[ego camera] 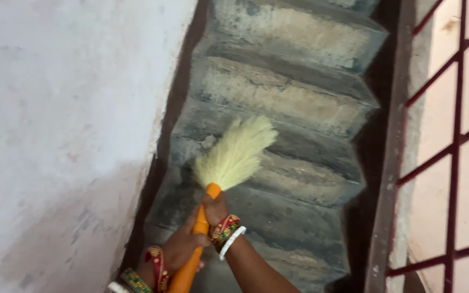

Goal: The person sweeps concrete stairs by hand using a hand broom, moving dirt down several steps.

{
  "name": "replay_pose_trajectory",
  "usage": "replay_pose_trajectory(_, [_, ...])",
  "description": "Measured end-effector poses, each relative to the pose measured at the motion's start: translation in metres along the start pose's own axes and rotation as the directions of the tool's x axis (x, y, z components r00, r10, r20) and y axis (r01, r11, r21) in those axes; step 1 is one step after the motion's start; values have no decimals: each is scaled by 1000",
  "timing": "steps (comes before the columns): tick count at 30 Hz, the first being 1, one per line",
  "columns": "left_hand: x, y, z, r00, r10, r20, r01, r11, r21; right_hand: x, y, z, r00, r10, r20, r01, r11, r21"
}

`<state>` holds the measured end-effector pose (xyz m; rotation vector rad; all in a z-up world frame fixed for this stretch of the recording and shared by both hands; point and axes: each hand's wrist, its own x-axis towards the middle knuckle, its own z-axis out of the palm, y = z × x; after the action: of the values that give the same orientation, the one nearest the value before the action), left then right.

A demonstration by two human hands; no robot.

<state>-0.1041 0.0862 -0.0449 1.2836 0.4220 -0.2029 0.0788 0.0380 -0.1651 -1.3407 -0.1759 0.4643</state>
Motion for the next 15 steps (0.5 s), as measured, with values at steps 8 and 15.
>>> replay_pose_trajectory(8, [-45,6,-51,956,-9,-295,9,1000,-2,-26,-10,106,955,205,215,-209,978,-1])
replay_pose_trajectory(15, [-11,3,-6,989,0,-146,9,998,60,-15,-20,29,998,2,63,4,996,-90])
